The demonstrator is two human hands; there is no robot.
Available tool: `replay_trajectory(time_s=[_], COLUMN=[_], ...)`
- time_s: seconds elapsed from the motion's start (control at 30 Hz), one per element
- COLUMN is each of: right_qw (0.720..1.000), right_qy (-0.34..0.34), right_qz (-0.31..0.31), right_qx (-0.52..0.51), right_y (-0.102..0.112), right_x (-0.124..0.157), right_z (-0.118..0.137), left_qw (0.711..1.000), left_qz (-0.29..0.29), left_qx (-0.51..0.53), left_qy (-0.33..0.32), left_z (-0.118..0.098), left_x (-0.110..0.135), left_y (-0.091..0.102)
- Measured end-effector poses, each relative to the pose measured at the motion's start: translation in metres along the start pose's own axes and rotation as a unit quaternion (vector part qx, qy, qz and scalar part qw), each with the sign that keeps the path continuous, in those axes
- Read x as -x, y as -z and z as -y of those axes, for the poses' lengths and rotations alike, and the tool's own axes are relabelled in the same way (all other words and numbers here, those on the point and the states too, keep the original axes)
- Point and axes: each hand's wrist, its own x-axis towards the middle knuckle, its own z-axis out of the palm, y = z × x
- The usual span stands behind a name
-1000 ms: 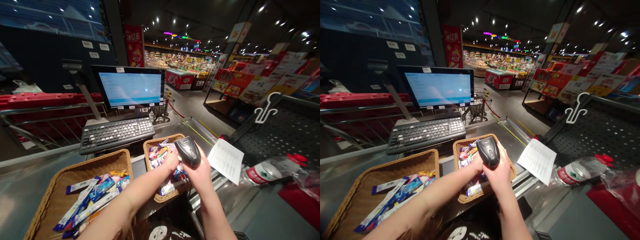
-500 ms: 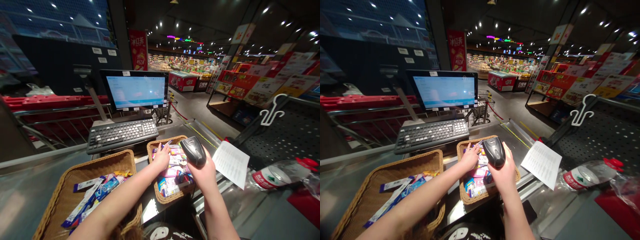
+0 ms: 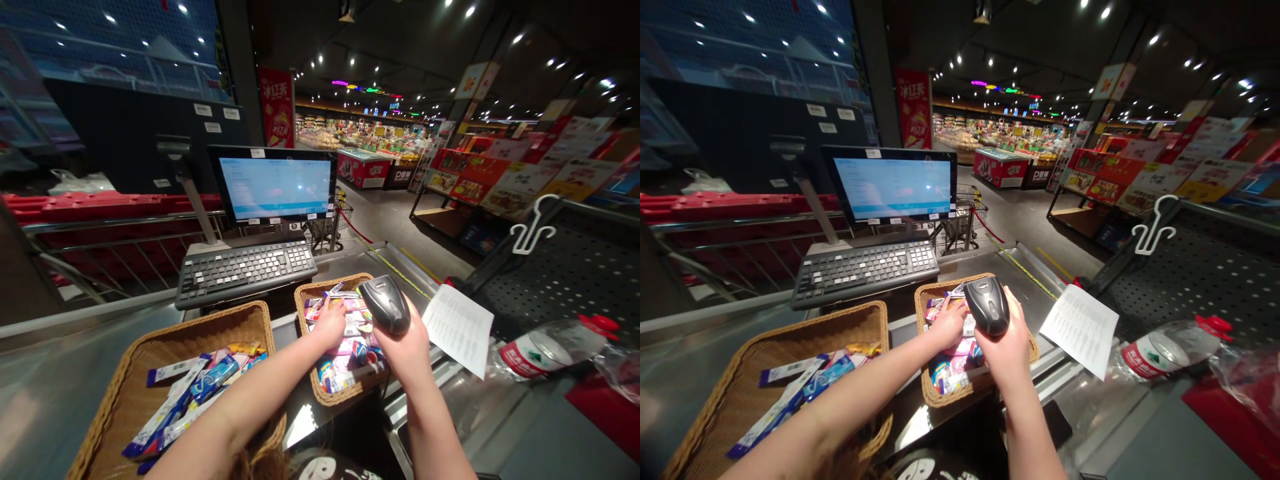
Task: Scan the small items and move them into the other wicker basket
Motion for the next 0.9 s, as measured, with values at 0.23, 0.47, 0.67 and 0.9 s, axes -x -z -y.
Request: replay_trajectory(time_s=[0.23, 0.47, 0.67, 0.9], right_qw=[1.000, 0.996, 0.985, 0.969], right_qy=[-0.010, 0.075, 0.170, 0.243], right_qz=[-0.010, -0.034, -0.017, 0.048], right_qx=[-0.012, -0.021, -0.026, -0.021], right_y=[0.003, -0.005, -0.018, -0.037], right_x=[-0.002, -0.006, -0.010, -0.009], right_z=[0.003, 0.016, 0.046, 0.074], left_qw=[0.997, 0.952, 0.924, 0.912], left_qz=[-0.060, -0.258, -0.328, -0.343], left_qx=[-0.032, -0.158, -0.198, -0.216], left_qy=[-0.029, -0.045, -0.006, 0.063], left_z=[0.021, 0.042, 0.048, 0.067], left_x=[0.010, 0.044, 0.079, 0.111], left_y=[0.057, 0.165, 0.224, 0.265])
